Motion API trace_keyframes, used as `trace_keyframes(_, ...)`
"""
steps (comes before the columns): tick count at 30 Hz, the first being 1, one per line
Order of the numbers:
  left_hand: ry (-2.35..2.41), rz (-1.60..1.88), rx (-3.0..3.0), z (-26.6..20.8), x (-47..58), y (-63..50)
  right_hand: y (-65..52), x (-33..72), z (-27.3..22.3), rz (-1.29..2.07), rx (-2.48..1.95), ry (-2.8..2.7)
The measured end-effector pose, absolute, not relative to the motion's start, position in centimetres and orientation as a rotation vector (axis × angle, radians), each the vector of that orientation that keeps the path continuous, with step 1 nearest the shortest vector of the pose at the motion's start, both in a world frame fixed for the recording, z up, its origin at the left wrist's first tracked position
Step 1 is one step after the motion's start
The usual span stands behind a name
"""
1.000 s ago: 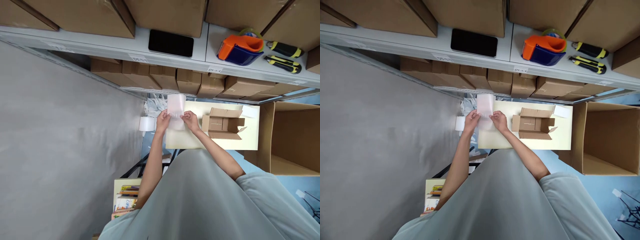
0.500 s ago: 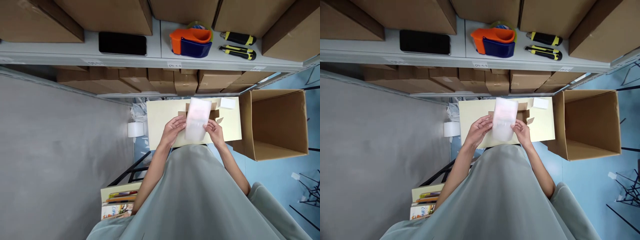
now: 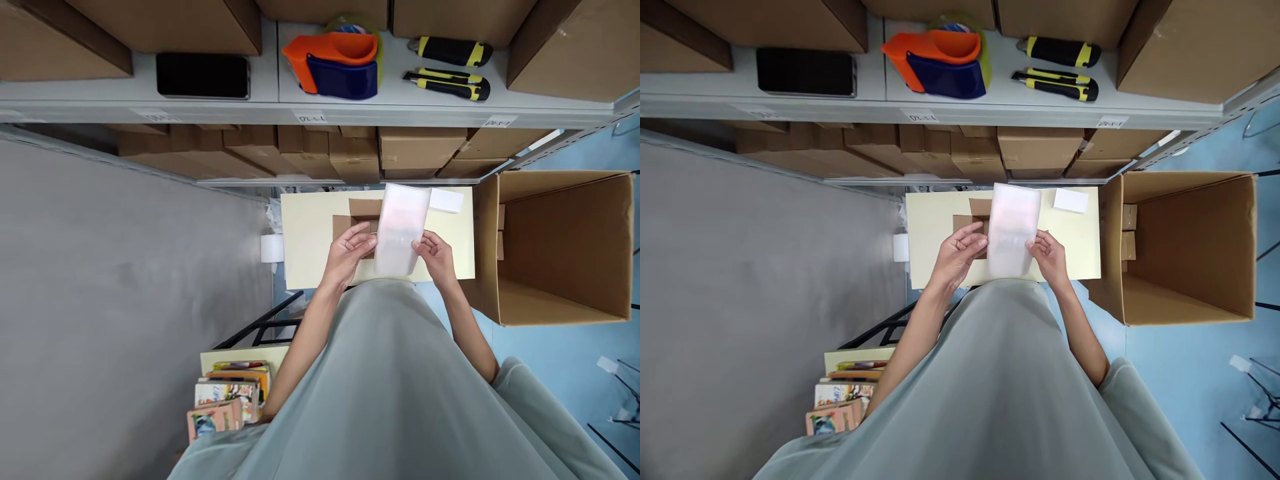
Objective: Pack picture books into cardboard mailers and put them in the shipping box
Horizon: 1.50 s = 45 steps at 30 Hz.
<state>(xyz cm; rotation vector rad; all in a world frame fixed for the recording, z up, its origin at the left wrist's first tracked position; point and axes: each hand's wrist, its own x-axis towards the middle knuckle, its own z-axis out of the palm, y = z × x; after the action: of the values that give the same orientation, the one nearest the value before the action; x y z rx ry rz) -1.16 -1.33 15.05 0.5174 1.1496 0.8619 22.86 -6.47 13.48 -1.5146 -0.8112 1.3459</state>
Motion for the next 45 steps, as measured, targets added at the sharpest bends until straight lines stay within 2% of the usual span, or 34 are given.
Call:
trace_keyframes(7, 1.198, 0.922, 0.614, 14.8, -0.4, -1.6, -5.4, 24.5, 12.2, 1.354, -1.489, -0.892)
trace_keyframes(12, 1.294, 1.031, 0.681, 13.8, -1.3, -1.5, -3.4, 25.4, 12.7, 1.189, -1.542, -1.112)
trace_keyframes(19, 1.44, 1.096, 0.757, 12.1, -3.6, -1.1, 0.1, 24.0, 15.4, 0.847, -1.679, -1.985)
trace_keyframes(27, 1.469, 1.071, 0.777, 10.8, -4.5, -1.2, 3.6, 19.5, 14.6, 0.814, -1.939, -2.695)
trace_keyframes(31, 1.468, 1.053, 0.772, 10.3, -5.1, -1.2, 4.2, 17.6, 12.8, 0.913, -2.001, -2.753)
trace_keyframes(39, 1.46, 1.021, 0.838, 10.1, -7.1, -1.3, 4.5, 15.0, 8.3, 1.18, -2.209, -2.439)
trace_keyframes(42, 1.501, 1.008, 0.894, 10.1, -7.8, -1.3, 3.7, 15.0, 8.7, 1.182, -2.225, -2.418)
trace_keyframes(45, 1.561, 1.006, 0.981, 9.8, -8.7, -1.3, 1.4, 16.6, 10.4, 1.072, -2.054, -2.344)
